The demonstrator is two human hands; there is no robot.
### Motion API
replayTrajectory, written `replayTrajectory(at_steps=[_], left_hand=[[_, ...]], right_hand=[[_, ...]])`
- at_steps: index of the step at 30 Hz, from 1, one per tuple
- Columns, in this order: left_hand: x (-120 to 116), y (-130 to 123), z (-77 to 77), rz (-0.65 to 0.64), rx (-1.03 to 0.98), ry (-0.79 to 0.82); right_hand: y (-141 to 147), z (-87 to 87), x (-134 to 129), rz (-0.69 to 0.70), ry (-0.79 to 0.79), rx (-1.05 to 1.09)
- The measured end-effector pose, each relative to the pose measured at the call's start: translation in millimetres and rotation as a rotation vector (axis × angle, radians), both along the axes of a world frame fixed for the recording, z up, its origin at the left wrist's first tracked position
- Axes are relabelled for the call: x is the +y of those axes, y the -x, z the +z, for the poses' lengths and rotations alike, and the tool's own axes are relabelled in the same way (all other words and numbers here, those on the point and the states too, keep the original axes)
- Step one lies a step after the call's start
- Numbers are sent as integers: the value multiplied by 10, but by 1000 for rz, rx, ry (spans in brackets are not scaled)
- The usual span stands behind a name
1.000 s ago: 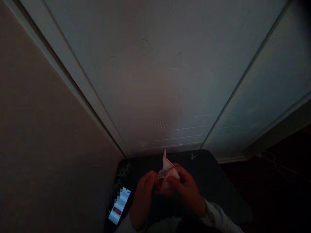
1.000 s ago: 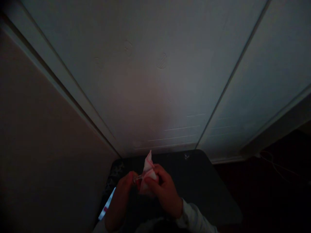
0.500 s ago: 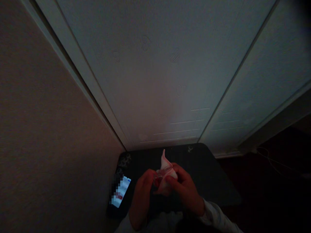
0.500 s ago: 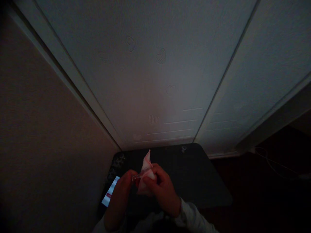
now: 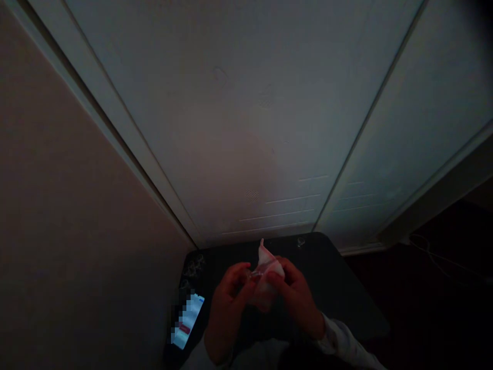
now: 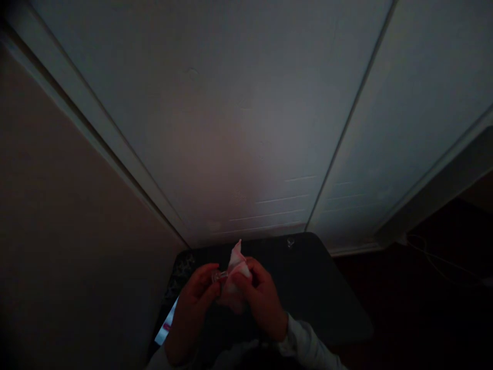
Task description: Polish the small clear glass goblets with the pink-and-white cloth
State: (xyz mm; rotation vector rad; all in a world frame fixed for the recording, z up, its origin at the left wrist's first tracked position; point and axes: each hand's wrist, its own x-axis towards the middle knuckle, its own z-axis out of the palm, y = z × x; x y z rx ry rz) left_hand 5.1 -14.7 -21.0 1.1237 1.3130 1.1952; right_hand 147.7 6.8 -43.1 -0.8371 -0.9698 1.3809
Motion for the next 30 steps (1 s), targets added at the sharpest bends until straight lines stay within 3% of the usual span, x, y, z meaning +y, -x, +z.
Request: replayTrajectory(at_steps=[10,16,22,26,30], left_hand=[[257,-69,178,-36,102,-16],[328,-72,117,-74,196,-7],[226,-35,24,-20,186,107],[92,3,26,25,190,27],[-5,31,-42,69,-5,-30]], right_hand=[[-15,-17,225,-21,-107,-61],[-37,-44,230,25,-174,-105],[-10,-88,126,52,-212,-195],[29,-102,36,43,-150,-172],[34,-85,-16,31,-35,-135]])
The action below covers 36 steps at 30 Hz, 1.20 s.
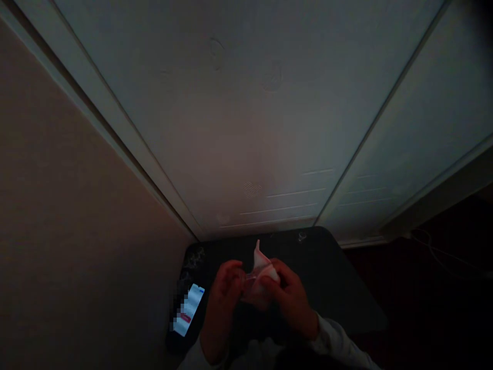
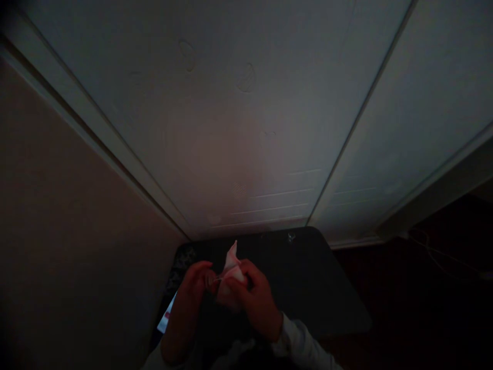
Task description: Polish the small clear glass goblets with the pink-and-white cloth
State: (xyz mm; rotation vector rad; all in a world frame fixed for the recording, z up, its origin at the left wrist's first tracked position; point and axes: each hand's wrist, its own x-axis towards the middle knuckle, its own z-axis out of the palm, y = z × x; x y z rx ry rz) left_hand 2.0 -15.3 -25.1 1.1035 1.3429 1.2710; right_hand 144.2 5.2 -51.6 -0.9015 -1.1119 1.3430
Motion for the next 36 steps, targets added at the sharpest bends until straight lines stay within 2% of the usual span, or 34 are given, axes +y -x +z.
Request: replayTrajectory(at_steps=[3,7,10,16,20,25,31,36], left_hand=[[-46,21,-77,-78,-45,13],[-59,41,-107,-115,44,51],[-33,40,-64,-126,91,58],[32,9,55,-165,95,50],[82,-16,75,-193,61,-12],[117,-39,91,-249,64,-2],[132,-28,105,-231,95,-35],[121,6,69,-142,63,-22]], right_hand=[[-7,20,-16,-13,62,-25],[-6,34,-39,-76,71,-94],[-4,36,-54,-107,17,-130],[-51,50,-32,-72,-147,-162],[-84,66,-5,-52,-266,-171],[-92,97,0,-95,-312,-200],[-96,152,18,-102,-354,-226],[-73,189,24,-173,-282,-233]])
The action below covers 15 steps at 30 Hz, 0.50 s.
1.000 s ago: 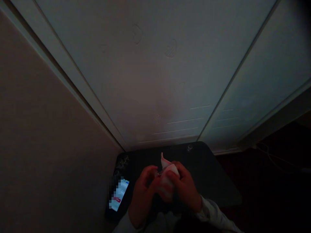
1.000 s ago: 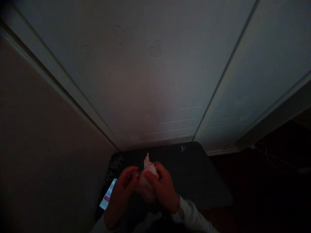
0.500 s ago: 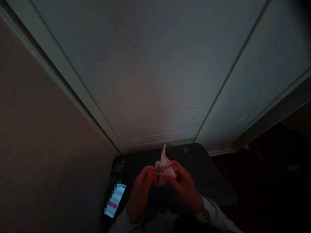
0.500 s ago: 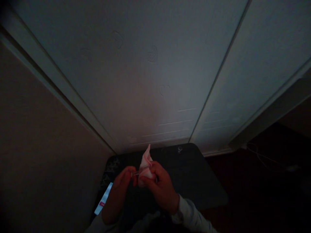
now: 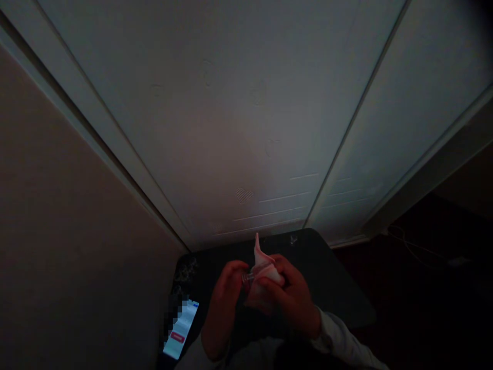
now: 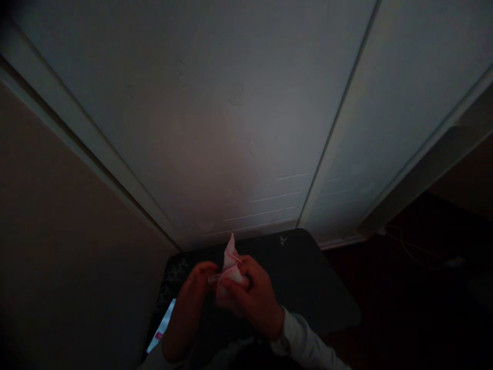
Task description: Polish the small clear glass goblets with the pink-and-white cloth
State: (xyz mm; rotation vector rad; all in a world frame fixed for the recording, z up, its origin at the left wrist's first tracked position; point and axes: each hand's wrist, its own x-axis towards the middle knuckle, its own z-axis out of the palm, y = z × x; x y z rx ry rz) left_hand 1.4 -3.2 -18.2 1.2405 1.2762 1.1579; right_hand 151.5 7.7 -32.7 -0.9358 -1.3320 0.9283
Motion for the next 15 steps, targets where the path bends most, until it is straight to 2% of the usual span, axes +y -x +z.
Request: replayTrajectory(at_steps=[6,15], left_hand=[[-20,-17,-14,-22,-147,40],[-13,-31,12,36,-149,39]], right_hand=[[9,40,1,-17,84,31],[15,5,6,65,108,62]])
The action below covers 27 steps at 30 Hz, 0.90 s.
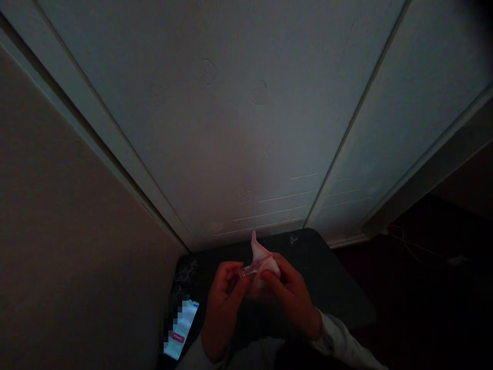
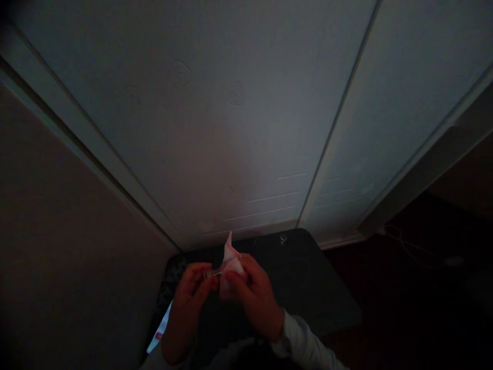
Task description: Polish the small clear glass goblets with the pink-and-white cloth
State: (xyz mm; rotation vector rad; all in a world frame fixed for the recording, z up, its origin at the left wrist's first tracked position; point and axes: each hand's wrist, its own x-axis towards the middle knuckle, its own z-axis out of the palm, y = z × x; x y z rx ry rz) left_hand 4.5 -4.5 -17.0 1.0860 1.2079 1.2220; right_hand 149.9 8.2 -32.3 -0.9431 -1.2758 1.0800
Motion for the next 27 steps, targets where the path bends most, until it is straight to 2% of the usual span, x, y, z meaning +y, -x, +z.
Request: replayTrajectory(at_steps=[5,8,17,27], left_hand=[[20,2,-37,-6,85,-59],[28,-14,-37,-26,108,-85],[36,-24,-79,-44,52,-56],[28,-6,-1,-47,53,-53]], right_hand=[[24,-80,8,-7,193,54],[43,-91,0,13,248,130],[14,-74,-10,-6,178,134],[56,-63,20,-113,125,22]])
